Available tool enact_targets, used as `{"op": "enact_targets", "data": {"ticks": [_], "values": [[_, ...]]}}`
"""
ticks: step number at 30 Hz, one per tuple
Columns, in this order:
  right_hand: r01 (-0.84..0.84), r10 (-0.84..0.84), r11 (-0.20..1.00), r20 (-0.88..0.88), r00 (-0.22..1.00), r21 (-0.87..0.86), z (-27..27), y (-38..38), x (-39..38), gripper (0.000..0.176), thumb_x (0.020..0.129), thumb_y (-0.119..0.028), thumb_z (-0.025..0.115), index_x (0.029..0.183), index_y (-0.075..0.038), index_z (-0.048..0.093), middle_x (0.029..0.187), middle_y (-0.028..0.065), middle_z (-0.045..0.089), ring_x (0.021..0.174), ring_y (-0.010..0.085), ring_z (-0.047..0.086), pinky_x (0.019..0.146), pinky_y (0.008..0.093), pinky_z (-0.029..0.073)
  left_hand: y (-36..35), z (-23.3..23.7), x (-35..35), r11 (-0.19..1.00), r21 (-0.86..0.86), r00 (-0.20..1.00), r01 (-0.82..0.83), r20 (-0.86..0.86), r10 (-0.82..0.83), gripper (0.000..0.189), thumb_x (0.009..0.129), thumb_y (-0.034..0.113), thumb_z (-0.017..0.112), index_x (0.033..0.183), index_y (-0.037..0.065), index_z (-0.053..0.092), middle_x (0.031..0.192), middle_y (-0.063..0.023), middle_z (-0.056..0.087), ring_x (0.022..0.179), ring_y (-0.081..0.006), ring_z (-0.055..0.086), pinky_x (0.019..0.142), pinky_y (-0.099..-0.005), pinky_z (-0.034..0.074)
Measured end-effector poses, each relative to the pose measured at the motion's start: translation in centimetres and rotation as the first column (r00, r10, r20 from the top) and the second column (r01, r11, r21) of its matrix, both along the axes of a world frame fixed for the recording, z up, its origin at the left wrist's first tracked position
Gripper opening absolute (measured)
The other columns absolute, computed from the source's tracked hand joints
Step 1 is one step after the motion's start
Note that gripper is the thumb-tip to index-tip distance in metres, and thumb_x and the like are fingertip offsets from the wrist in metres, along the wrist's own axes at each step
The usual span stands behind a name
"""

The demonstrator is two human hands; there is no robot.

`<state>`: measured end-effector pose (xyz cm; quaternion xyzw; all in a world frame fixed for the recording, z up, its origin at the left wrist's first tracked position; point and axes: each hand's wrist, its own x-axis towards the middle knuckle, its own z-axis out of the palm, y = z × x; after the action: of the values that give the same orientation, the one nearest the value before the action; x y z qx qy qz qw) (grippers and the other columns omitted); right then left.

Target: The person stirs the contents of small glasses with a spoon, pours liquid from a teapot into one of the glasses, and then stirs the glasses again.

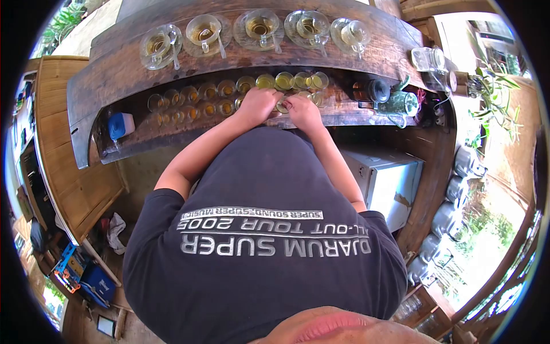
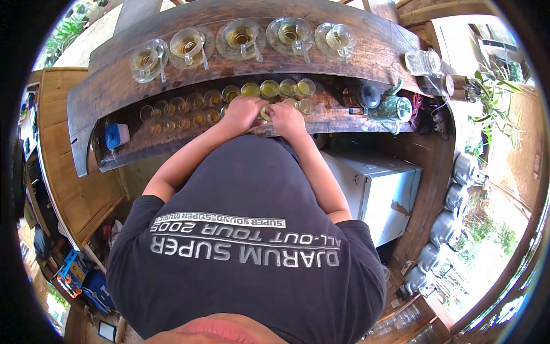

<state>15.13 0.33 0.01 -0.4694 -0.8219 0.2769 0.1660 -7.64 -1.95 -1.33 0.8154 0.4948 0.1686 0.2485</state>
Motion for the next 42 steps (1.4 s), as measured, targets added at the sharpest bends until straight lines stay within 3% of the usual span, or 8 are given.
{"op": "enact_targets", "data": {"ticks": [6,8,14,17,21,24,26,42], "values": [[0.068,-0.069,0.997,0.025,0.997,0.043,0.2,0.5,0.1,0.019,0.107,-0.025,0.071,0.106,-0.009,0.082,0.107,0.011,0.081,0.104,0.0389,0.077,0.088,0.0527,0.062,0.0,-0.3,0.0,0.999,0.045,1.0,0.002,-0.007,-0.001,0.057,0.084,0.038,0.091,0.132,0.01,0.077,0.114,-0.0092,0.081,0.111,-0.0334,0.079,0.092,-0.051,0.059],[0.008,-0.003,0.997,0.073,0.997,-0.075,-0.2,0.4,0.1,0.019,0.107,-0.025,0.071,0.105,-0.01,0.082,0.107,0.0115,0.081,0.103,0.039,0.077,0.088,0.0535,0.062,0.1,-0.6,0.0,0.999,0.039,1.0,0.012,-0.017,-0.011,0.058,0.085,0.042,0.09,0.131,0.01,0.077,0.114,-0.0088,0.081,0.112,-0.0333,0.078,0.094,-0.051,0.059],[0.015,-0.018,0.996,0.035,0.999,0.083,-0.3,1.1,0.0,0.02,0.107,-0.026,0.071,0.105,-0.009,0.081,0.106,0.0122,0.08,0.103,0.0393,0.077,0.088,0.0542,0.062,0.3,-0.2,0.2,1.0,-0.004,0.999,0.004,-0.046,-0.005,0.056,0.084,0.041,0.091,0.129,0.012,0.077,0.112,-0.0091,0.081,0.11,-0.034,0.078,0.092,-0.0502,0.06],[-0.007,0.009,0.998,0.037,0.999,-0.055,0.0,0.6,0.0,0.019,0.107,-0.026,0.071,0.106,-0.01,0.081,0.105,0.0119,0.08,0.106,0.0387,0.077,0.088,0.0543,0.062,0.1,-0.9,0.1,0.999,0.049,1.0,-0.011,0.013,0.01,0.056,0.082,0.039,0.092,0.128,0.011,0.077,0.112,-0.0092,0.082,0.11,-0.034,0.078,0.092,-0.05,0.06],[0.046,-0.044,0.999,0.113,0.993,-0.019,-0.4,0.7,0.2,0.02,0.107,-0.027,0.071,0.106,-0.01,0.081,0.105,0.0117,0.08,0.107,0.0386,0.077,0.088,0.0545,0.062,0.3,-0.5,0.1,0.998,0.059,1.0,-0.004,0.023,0.003,0.055,0.081,0.037,0.093,0.127,0.011,0.078,0.111,-0.0099,0.082,0.109,-0.0346,0.078,0.091,-0.0509,0.06],[0.063,-0.062,0.997,-0.018,0.998,0.054,-0.6,0.7,0.1,0.022,0.108,-0.029,0.07,0.106,-0.011,0.082,0.106,0.0116,0.08,0.107,0.0385,0.077,0.089,0.0538,0.062,0.3,-0.3,0.2,1.0,0.005,1.0,0.004,0.019,-0.004,0.055,0.079,0.034,0.093,0.126,0.009,0.078,0.109,-0.0114,0.082,0.106,-0.0366,0.079,0.09,-0.0521,0.06],[0.043,-0.038,0.995,0.058,0.998,-0.088,-0.1,0.4,0.0,0.023,0.108,-0.031,0.07,0.106,-0.011,0.082,0.105,0.0114,0.08,0.107,0.0386,0.076,0.09,0.0529,0.062,0.6,-0.2,0.0,0.999,0.023,0.999,0.026,0.032,-0.026,0.056,0.079,0.033,0.094,0.126,0.009,0.078,0.108,-0.0131,0.081,0.103,-0.0385,0.079,0.088,-0.0531,0.061],[0.084,-0.083,0.989,-0.011,0.996,0.12,-0.4,0.3,0.6,0.02,0.106,-0.029,0.071,0.1,-0.012,0.081,0.102,0.0102,0.082,0.102,0.0356,0.078,0.09,0.0514,0.063,0.5,1.4,1.0,0.999,0.023,0.999,0.032,-0.02,-0.032,0.057,0.081,0.036,0.097,0.128,0.01,0.078,0.106,-0.0113,0.08,0.103,-0.0363,0.079,0.089,-0.0516,0.058]]}}
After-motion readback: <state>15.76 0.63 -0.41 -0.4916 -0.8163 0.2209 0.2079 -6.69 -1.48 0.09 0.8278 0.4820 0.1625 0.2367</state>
